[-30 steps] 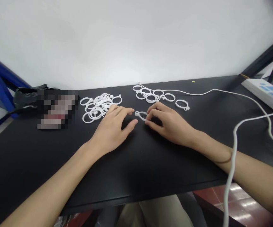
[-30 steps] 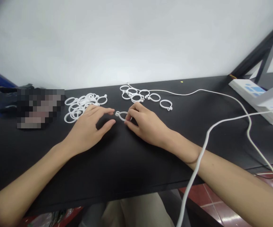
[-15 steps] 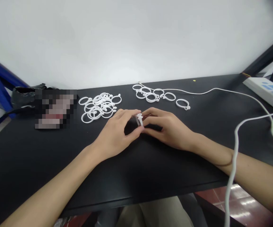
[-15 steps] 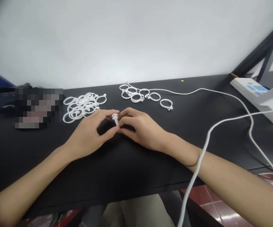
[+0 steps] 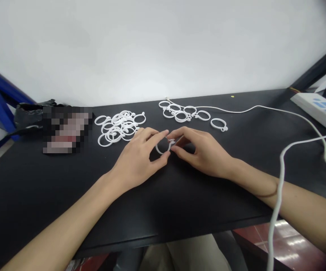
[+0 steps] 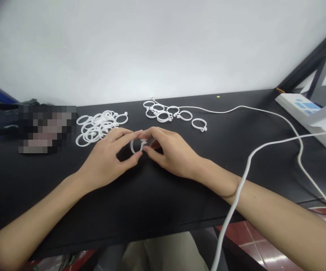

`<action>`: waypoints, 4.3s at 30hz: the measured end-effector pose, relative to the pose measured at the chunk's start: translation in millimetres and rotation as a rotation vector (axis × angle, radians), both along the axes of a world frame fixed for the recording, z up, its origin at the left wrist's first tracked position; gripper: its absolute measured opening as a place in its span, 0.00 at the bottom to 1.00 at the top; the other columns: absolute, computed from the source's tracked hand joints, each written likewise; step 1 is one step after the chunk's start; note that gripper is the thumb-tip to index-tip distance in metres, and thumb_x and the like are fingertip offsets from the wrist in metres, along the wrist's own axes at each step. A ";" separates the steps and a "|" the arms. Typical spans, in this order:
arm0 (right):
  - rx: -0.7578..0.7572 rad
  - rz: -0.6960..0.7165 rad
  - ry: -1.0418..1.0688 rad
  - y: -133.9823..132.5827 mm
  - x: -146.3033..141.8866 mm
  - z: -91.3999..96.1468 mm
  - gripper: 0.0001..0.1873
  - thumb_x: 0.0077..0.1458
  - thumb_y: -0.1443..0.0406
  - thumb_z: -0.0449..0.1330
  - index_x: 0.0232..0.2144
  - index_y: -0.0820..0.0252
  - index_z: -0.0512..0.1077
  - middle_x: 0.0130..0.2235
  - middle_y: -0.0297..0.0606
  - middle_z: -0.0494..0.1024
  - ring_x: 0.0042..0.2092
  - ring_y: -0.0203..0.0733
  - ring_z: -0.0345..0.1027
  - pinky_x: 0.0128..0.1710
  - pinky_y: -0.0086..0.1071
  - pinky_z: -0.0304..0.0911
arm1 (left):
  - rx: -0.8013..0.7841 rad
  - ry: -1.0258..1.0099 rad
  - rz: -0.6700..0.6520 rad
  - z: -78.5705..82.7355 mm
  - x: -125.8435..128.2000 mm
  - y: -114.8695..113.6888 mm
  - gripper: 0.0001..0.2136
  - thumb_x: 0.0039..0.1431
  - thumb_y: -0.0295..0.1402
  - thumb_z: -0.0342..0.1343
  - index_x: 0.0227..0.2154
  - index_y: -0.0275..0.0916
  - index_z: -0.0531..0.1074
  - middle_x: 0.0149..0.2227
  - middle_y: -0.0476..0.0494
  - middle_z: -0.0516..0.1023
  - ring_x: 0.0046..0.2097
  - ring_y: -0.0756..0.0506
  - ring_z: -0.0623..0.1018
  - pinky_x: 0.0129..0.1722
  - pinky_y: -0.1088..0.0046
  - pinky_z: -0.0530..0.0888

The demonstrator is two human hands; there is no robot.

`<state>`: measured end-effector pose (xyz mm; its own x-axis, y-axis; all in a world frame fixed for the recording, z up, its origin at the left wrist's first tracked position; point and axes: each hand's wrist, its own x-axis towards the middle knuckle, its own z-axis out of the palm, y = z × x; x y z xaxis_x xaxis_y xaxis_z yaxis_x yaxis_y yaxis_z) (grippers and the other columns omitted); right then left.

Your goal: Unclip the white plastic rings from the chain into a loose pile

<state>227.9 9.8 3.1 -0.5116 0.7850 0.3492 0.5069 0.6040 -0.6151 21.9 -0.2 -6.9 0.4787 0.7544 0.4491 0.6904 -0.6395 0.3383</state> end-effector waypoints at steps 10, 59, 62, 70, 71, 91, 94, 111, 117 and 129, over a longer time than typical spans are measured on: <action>0.058 0.032 0.009 -1.8 1.3 -1.3 0.09 0.59 0.69 0.57 0.43 0.59 0.71 0.41 0.35 0.79 0.35 0.33 0.74 0.36 0.27 0.69 | -0.057 0.036 0.007 -0.7 1.3 1.0 0.23 0.60 0.38 0.56 0.55 0.32 0.65 0.44 0.39 0.75 0.48 0.40 0.73 0.53 0.57 0.71; 0.081 0.007 -0.001 -1.0 2.0 0.1 0.06 0.64 0.65 0.54 0.36 0.56 0.71 0.36 0.33 0.81 0.34 0.35 0.74 0.35 0.28 0.67 | -0.121 0.016 -0.077 3.2 2.0 -0.4 0.15 0.61 0.43 0.56 0.45 0.39 0.71 0.40 0.44 0.77 0.43 0.42 0.72 0.45 0.62 0.72; 0.143 -0.090 -0.154 3.6 4.5 0.6 0.11 0.64 0.60 0.54 0.46 0.57 0.70 0.40 0.37 0.80 0.38 0.39 0.74 0.38 0.32 0.68 | -0.059 0.031 -0.015 0.7 0.3 3.5 0.16 0.62 0.42 0.55 0.48 0.39 0.70 0.41 0.43 0.76 0.45 0.42 0.71 0.47 0.61 0.71; 0.277 -0.697 -0.841 29.7 55.0 15.2 0.20 0.59 0.55 0.54 0.40 0.67 0.74 0.42 0.58 0.75 0.45 0.61 0.70 0.41 0.48 0.64 | 0.127 0.101 0.459 0.1 -34.4 32.4 0.21 0.63 0.38 0.49 0.57 0.40 0.68 0.52 0.34 0.72 0.54 0.30 0.67 0.54 0.47 0.65; 0.219 -0.706 -0.871 30.7 59.6 16.9 0.19 0.59 0.55 0.54 0.37 0.66 0.75 0.41 0.57 0.76 0.43 0.60 0.71 0.40 0.48 0.64 | 0.111 0.118 0.507 -0.6 -41.2 36.3 0.21 0.62 0.37 0.49 0.57 0.38 0.68 0.52 0.32 0.72 0.54 0.28 0.67 0.52 0.45 0.66; 0.277 0.180 -0.273 4.7 11.8 -0.2 0.08 0.64 0.69 0.50 0.42 0.62 0.68 0.46 0.44 0.67 0.38 0.37 0.67 0.42 0.32 0.68 | -0.050 0.259 -0.078 -1.8 -9.4 13.5 0.27 0.65 0.44 0.52 0.61 0.35 0.60 0.54 0.39 0.72 0.55 0.40 0.69 0.56 0.61 0.68; 0.225 0.203 -0.212 3.7 11.4 -3.7 0.08 0.63 0.71 0.51 0.44 0.60 0.67 0.46 0.42 0.68 0.40 0.37 0.68 0.42 0.32 0.67 | -0.067 0.241 -0.098 -2.4 -9.7 13.5 0.23 0.64 0.44 0.53 0.56 0.35 0.66 0.48 0.41 0.75 0.50 0.41 0.71 0.53 0.62 0.69; 0.127 0.041 -0.020 1.9 5.4 -1.9 0.05 0.59 0.68 0.59 0.39 0.60 0.69 0.38 0.35 0.75 0.36 0.33 0.71 0.38 0.28 0.68 | -0.081 0.084 -0.050 3.7 -6.0 10.0 0.19 0.64 0.39 0.52 0.50 0.31 0.72 0.44 0.40 0.79 0.46 0.42 0.71 0.50 0.61 0.68; 0.121 0.045 0.010 -0.5 3.5 0.9 0.07 0.59 0.68 0.59 0.41 0.60 0.71 0.37 0.34 0.77 0.35 0.32 0.72 0.36 0.25 0.67 | -0.200 0.036 -0.049 10.3 -2.9 5.3 0.18 0.70 0.38 0.40 0.43 0.38 0.75 0.34 0.47 0.78 0.37 0.44 0.70 0.44 0.63 0.69; 0.037 -0.097 0.019 -2.9 0.8 3.7 0.06 0.59 0.62 0.61 0.34 0.59 0.73 0.29 0.31 0.79 0.27 0.32 0.69 0.30 0.26 0.64 | -0.095 0.018 -0.063 4.3 -0.5 2.8 0.24 0.64 0.44 0.52 0.57 0.34 0.65 0.47 0.41 0.75 0.48 0.41 0.71 0.52 0.61 0.68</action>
